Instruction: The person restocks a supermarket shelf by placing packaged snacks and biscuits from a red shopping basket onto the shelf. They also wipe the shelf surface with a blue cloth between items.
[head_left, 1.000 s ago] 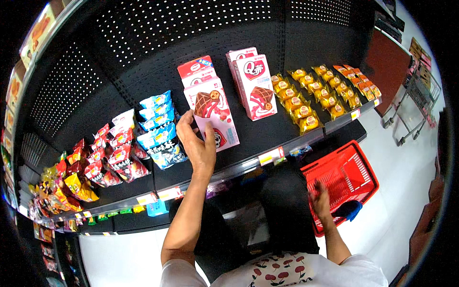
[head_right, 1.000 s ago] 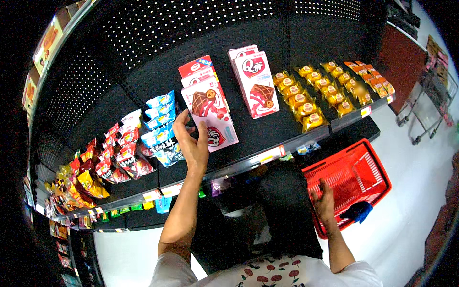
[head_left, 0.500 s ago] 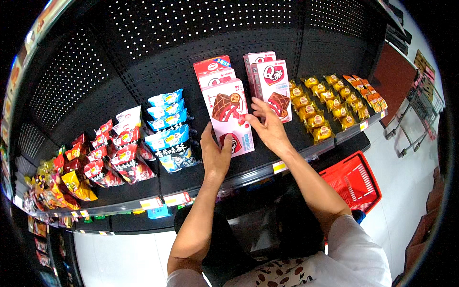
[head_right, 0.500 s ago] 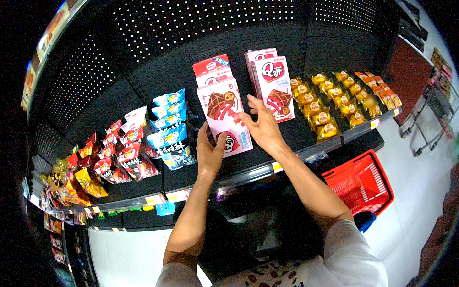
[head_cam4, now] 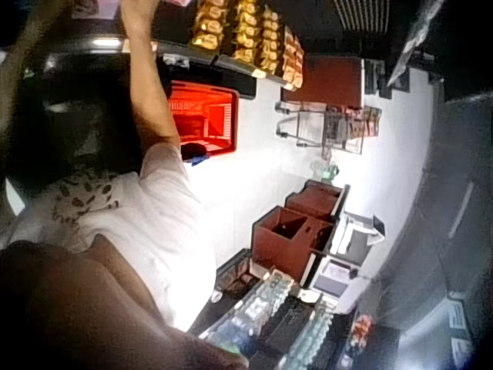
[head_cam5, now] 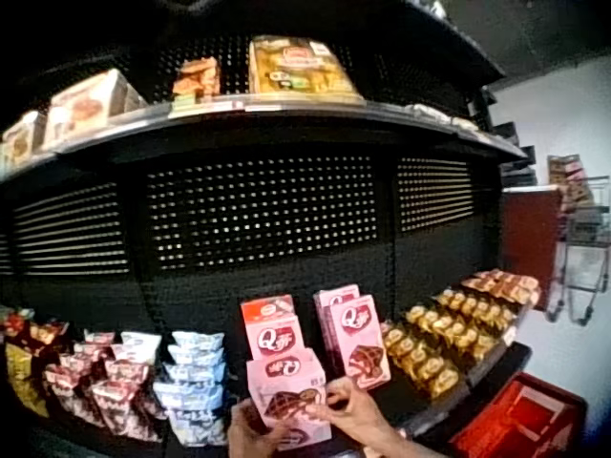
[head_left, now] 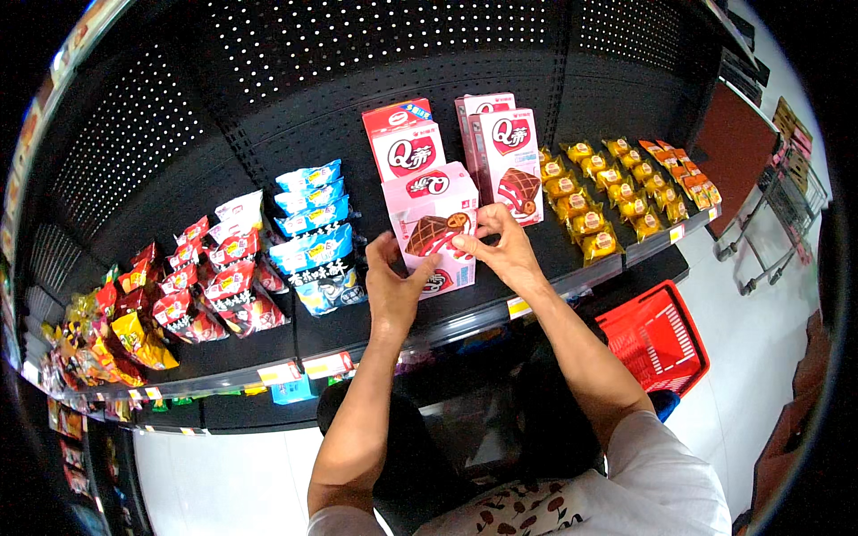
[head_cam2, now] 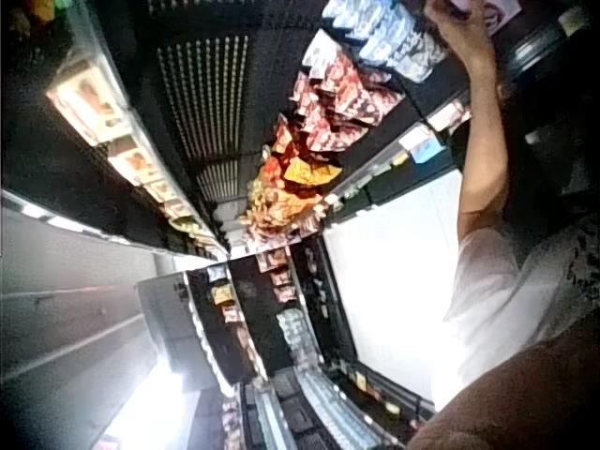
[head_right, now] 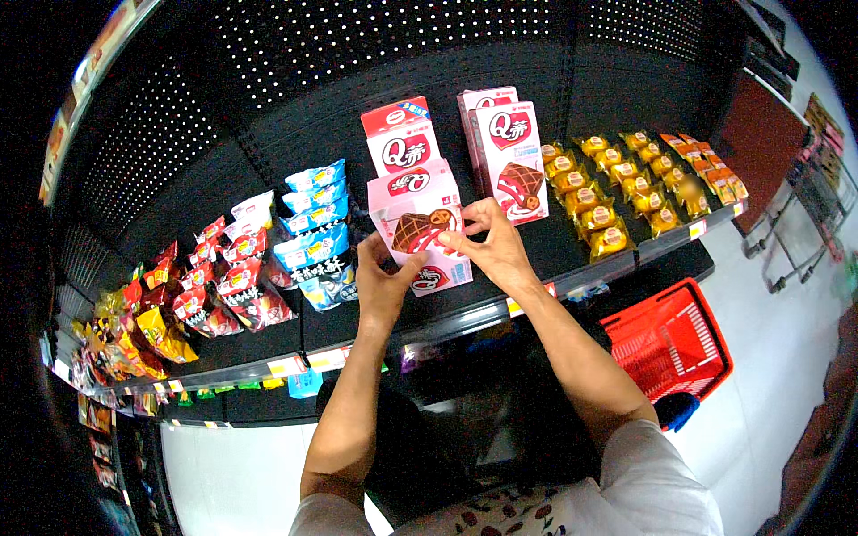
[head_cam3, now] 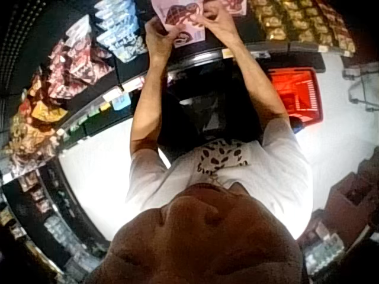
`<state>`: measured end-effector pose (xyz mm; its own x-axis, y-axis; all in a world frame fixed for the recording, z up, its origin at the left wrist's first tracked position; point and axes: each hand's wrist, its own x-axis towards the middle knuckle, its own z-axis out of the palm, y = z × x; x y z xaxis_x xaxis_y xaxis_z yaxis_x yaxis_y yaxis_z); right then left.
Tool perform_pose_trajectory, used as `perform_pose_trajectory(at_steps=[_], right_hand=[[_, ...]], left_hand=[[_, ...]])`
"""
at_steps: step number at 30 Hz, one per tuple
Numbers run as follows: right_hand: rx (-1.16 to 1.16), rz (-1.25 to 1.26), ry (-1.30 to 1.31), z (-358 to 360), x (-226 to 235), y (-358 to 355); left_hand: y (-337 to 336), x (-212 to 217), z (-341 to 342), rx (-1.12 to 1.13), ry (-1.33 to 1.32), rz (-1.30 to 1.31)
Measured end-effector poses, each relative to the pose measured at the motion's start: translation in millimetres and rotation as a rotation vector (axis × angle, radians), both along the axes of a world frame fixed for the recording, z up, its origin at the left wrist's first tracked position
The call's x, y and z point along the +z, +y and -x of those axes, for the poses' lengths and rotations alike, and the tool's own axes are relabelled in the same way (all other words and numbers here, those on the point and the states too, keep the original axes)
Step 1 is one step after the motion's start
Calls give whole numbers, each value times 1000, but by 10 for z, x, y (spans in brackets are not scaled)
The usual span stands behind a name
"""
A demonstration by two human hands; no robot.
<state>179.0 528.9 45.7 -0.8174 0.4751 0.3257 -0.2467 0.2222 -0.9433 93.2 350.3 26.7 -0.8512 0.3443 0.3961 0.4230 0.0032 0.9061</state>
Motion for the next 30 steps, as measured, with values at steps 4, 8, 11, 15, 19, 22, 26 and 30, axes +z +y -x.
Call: perform_pose_trajectory(at_steps=[4,8,11,15,19,22,26,30], right_hand=[[37,-126,-43,-119,143,-58],[61,-153,-7,-206,133,-17],[11,-192,13,-331,88,-21],[60,-48,185,-651,390,-233],[-67,-444,237,-974,706,-220],[-119,-473,210,-1207,798,-129],[-191,-375,167,-1687,902,91],[-380,-314,141,-2399,910,385]], left_hand=[[-98,-35,21,-62,63,125],[-106,45,-66,-118,16,154],[-99,55,-160,-60,173,199],[-109,68,-283,41,325,262],[-84,177,-379,-55,349,84],[33,186,-453,-130,422,31],[121,338,-666,-119,516,98],[167,321,-685,-145,390,7]])
